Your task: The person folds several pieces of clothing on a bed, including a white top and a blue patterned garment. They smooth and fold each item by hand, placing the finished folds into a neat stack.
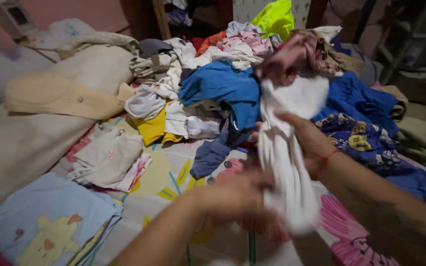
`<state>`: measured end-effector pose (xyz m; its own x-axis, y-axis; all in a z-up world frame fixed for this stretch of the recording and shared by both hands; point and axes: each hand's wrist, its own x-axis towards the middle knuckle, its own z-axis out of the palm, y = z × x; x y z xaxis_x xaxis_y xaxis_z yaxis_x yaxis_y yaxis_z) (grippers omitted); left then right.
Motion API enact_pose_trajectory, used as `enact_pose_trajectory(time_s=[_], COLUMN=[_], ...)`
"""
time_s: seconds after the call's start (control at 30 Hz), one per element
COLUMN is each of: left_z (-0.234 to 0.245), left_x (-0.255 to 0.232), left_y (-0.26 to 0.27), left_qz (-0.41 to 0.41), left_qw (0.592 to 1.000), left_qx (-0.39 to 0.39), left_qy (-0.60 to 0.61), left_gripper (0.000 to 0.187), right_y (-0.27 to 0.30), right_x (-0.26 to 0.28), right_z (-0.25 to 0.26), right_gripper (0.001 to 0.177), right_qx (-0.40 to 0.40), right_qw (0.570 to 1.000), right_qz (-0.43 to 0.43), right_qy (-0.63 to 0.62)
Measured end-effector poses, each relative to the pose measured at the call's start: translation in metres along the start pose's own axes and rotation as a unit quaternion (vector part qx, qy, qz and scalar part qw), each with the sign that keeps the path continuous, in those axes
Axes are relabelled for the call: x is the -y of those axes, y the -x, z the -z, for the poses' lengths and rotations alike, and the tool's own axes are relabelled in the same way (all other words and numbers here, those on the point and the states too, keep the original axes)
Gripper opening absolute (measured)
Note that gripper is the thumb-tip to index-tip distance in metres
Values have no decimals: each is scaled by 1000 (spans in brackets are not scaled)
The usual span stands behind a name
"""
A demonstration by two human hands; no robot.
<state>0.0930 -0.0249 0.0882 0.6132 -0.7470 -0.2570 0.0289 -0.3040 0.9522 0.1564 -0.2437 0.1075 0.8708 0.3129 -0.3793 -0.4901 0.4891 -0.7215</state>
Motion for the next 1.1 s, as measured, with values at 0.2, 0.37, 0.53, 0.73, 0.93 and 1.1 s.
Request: enact_pose_trajectory(time_s=[0.2, 0.37, 0.53, 0.73, 0.93, 1.1], left_z=[6, 18, -13, -27, -38, -28], left_x=[57, 1, -37, -41, -58, -72], left_y=[1, -1, 17, 2, 14, 36], left_qz=[-113, -79, -229, -147, -55, -28], left_qw=[961, 853, 792, 903, 938, 916], left_qx=[42, -167, -79, -184, -314, -400], left_qy=[-250, 487, 560, 358, 138, 13], left_gripper=[45, 51, 59, 40, 48, 51], right_y=[43, 113, 144, 140, 126, 142], right_x=[-6, -29, -45, -32, -26, -13], right_z=[-11, -28, -36, -23, -13, -14], right_gripper=[44, 52, 63, 53, 47, 51], right_qx=[81, 117, 87, 63, 43, 5], right_qw=[984, 959, 979, 977, 978, 992], right_qz=[85, 27, -75, 61, 70, 63], right_qy=[133, 257, 169, 196, 192, 108])
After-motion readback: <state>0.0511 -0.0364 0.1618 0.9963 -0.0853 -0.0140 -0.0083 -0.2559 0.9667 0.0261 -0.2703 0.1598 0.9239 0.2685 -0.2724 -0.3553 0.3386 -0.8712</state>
